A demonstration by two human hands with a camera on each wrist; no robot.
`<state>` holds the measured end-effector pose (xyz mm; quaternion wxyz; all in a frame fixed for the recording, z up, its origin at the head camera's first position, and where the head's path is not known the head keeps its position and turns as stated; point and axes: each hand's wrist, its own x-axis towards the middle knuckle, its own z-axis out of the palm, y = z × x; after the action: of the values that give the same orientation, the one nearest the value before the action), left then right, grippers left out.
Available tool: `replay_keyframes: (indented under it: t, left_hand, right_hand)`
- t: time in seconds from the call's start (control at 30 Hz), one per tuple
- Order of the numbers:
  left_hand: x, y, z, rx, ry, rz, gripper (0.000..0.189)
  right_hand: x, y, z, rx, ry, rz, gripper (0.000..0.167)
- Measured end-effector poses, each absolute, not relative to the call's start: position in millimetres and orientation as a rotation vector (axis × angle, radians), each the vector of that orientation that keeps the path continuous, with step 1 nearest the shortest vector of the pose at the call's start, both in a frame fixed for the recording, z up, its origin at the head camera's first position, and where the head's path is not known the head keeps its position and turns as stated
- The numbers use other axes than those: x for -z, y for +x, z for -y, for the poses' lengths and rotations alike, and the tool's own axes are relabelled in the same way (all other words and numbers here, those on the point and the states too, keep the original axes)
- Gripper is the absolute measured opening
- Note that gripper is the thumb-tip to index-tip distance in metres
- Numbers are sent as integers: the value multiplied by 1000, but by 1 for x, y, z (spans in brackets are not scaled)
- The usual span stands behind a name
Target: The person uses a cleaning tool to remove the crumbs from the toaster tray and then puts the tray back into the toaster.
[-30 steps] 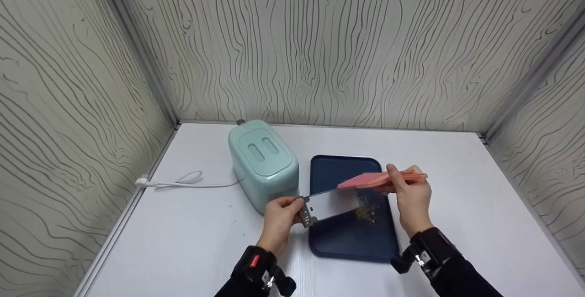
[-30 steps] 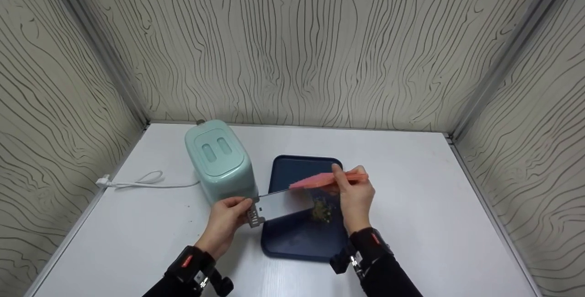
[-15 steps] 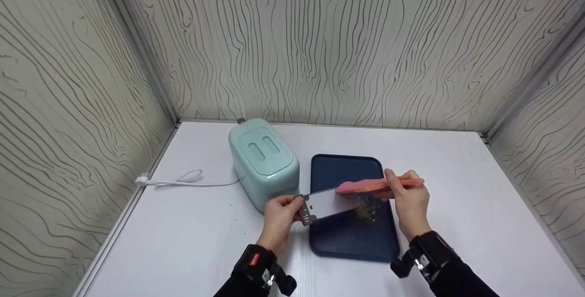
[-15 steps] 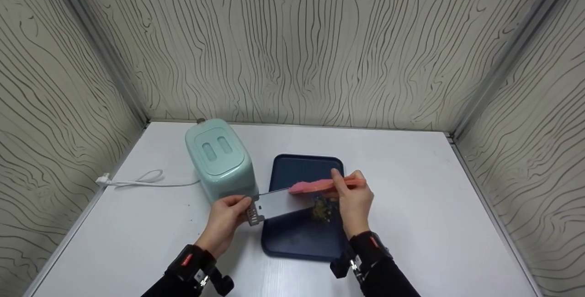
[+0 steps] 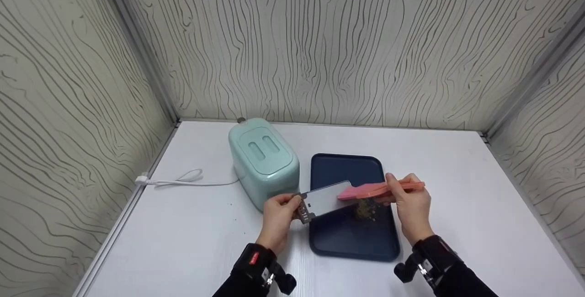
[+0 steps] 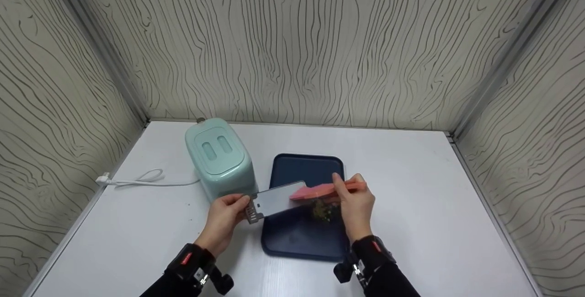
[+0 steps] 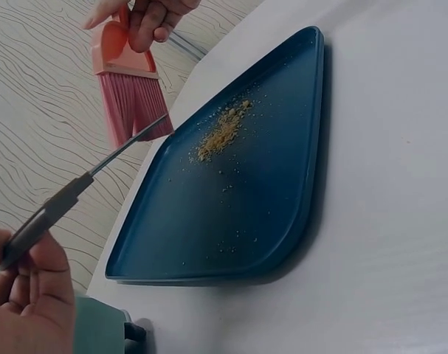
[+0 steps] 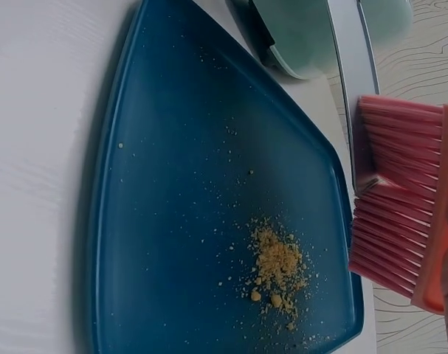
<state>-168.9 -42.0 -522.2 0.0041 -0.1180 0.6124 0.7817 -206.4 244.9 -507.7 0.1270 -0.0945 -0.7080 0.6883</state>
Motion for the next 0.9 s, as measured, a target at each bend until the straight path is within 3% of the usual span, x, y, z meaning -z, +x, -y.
replay_keyframes:
  t: [0.9]
  left_hand:
    - [524, -169, 44, -2432, -420, -1993, 22]
  right_hand:
    - [509, -194, -263, -1881, -231, 2253, 41]
